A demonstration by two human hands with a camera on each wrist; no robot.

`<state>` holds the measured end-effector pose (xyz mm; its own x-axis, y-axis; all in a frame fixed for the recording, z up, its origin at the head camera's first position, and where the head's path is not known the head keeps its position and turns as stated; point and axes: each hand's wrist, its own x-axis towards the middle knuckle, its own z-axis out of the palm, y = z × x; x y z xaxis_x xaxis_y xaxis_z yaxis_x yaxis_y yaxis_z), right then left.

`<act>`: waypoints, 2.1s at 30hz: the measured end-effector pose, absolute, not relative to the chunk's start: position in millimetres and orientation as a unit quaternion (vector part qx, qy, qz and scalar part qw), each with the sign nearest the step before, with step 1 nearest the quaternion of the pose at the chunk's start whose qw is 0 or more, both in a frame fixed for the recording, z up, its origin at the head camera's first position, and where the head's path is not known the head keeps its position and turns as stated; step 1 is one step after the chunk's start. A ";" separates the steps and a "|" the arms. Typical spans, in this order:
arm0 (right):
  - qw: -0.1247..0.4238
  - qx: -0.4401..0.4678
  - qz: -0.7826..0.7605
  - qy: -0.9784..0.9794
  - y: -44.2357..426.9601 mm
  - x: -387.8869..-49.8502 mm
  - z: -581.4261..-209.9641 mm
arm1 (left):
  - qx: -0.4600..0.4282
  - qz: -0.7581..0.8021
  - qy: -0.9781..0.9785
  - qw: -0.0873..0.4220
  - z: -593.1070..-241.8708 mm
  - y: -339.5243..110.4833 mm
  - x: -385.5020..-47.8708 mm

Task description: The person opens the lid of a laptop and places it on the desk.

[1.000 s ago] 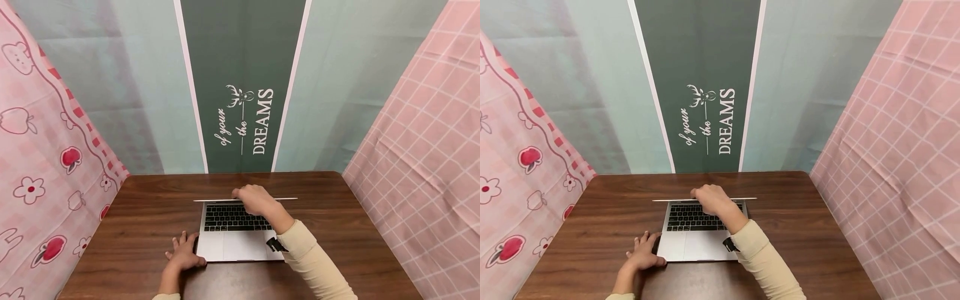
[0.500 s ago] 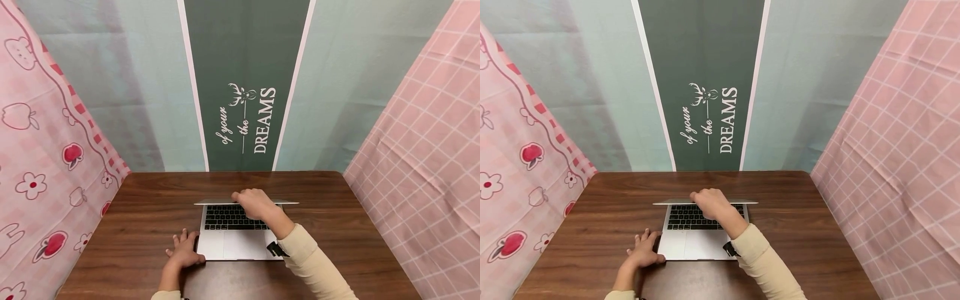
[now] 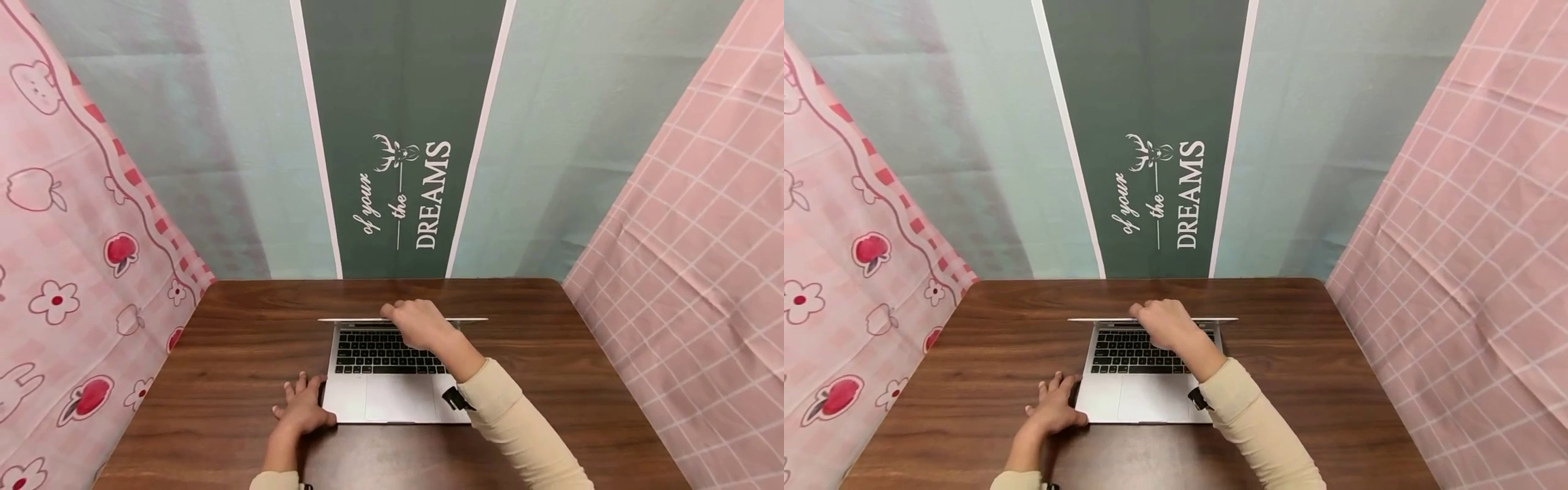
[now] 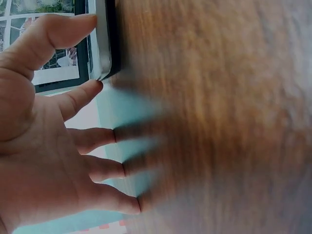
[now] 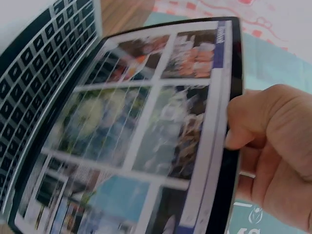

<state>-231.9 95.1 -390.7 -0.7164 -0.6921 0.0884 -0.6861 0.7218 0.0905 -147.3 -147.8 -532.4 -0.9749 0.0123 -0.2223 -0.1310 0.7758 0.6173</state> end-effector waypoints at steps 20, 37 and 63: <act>0.162 0.325 -0.134 -0.922 93.7 -278.1 -377.6 | -0.045 0.332 0.935 0.116 -533.5 -148.4 -149.5; 0.133 0.297 -0.155 -0.933 91.2 -306.4 -373.7 | -0.050 0.311 0.942 0.117 -528.1 -147.7 -150.9; 0.137 0.230 -0.048 -0.962 97.2 -357.2 -393.0 | -0.047 0.309 0.943 0.112 -530.5 -151.6 -149.6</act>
<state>-357.2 97.2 -393.0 -0.8567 -0.4564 0.2406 -0.4299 0.8893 0.1561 -149.6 -151.6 -530.5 -0.9703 -0.0188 -0.2410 -0.1579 0.8042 0.5729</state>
